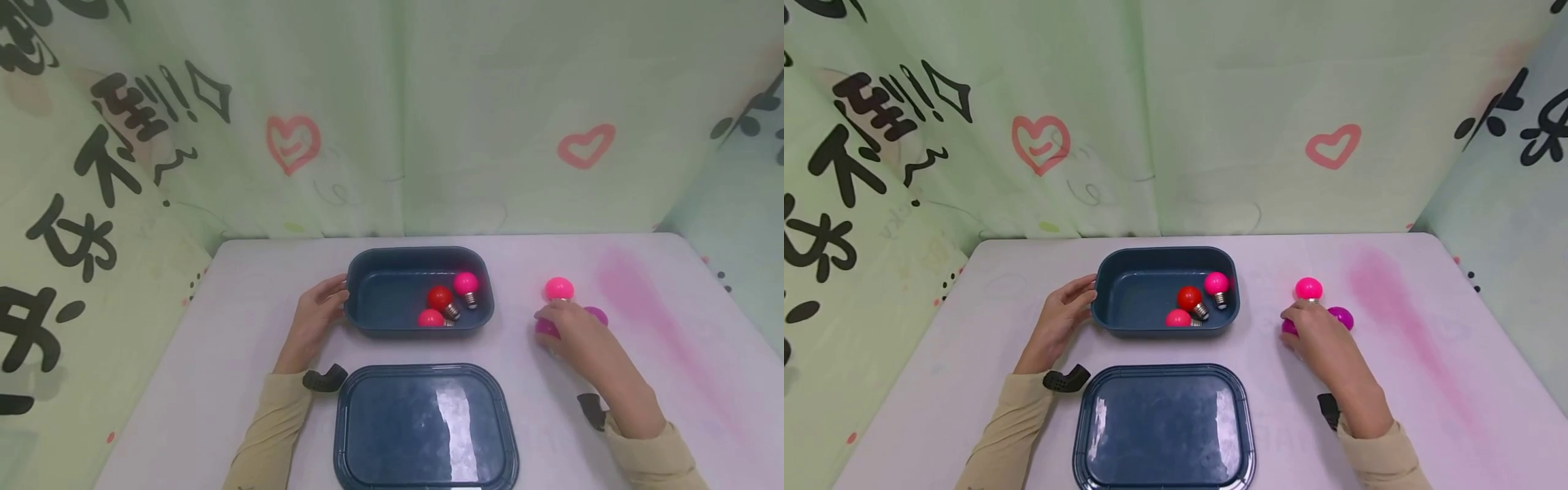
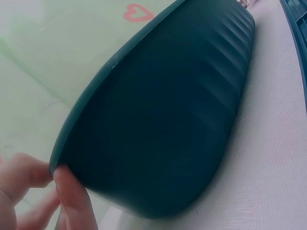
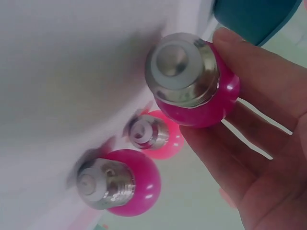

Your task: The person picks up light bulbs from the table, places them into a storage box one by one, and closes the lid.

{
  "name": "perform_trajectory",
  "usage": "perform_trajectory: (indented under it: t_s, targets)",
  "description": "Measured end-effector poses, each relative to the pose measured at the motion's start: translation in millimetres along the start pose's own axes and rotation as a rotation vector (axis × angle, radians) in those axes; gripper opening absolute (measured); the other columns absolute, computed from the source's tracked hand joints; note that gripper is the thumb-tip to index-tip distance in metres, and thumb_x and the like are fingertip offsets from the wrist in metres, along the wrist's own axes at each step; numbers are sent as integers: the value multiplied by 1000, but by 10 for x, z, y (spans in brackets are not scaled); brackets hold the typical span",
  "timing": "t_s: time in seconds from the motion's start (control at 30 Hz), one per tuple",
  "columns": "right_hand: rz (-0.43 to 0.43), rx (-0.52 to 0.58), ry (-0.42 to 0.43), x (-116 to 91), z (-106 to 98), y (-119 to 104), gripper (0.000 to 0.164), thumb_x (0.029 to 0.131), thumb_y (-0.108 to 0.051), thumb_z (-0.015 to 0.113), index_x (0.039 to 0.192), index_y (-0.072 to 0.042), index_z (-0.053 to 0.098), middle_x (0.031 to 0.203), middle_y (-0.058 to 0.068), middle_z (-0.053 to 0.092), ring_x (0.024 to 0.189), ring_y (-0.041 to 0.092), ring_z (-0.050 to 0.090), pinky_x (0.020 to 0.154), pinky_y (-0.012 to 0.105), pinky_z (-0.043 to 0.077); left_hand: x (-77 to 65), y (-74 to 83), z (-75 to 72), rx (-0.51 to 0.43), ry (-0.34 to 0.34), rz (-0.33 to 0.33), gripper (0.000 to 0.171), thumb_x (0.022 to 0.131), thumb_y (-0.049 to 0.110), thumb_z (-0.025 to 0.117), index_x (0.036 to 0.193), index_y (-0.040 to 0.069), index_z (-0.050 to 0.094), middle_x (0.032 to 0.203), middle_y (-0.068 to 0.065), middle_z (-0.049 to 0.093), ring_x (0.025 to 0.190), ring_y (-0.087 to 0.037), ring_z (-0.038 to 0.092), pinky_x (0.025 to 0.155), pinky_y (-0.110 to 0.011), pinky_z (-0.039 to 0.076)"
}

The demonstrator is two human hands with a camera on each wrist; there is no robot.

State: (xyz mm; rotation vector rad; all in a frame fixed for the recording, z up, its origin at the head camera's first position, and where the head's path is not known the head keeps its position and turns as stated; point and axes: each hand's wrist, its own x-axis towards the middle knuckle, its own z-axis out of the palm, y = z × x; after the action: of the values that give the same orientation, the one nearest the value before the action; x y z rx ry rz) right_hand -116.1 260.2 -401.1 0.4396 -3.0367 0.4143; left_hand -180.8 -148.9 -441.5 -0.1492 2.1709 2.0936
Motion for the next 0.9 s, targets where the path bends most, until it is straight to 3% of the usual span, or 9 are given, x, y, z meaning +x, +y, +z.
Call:
perform_trajectory:
  t_s: [0.23,0.43,0.9]
  targets:
    - [-24,39,20,112,-74,-84,36,72,-1,85,105,5,71,96,19,71,94,38,68,84,53,55,45,-65,-7,-3,4,7,39,96,15,64,134,10,60,133,-11,60,113,-18,58,84,-24,52]
    - [-5,65,24,179,-150,-191,41,74,-4,85,112,3,70,106,21,69,104,41,65,85,54,54,38,-64,-2,4,5,10,39,95,15,64,134,11,60,133,-10,60,114,-17,57,84,-25,52]
    - [-55,132,93,363,-237,-425,39,80,-7,82,115,1,69,113,19,67,107,38,62,84,52,55,58,-70,-9,13,4,7,40,95,17,65,134,11,60,135,-10,60,115,-18,57,86,-26,51]
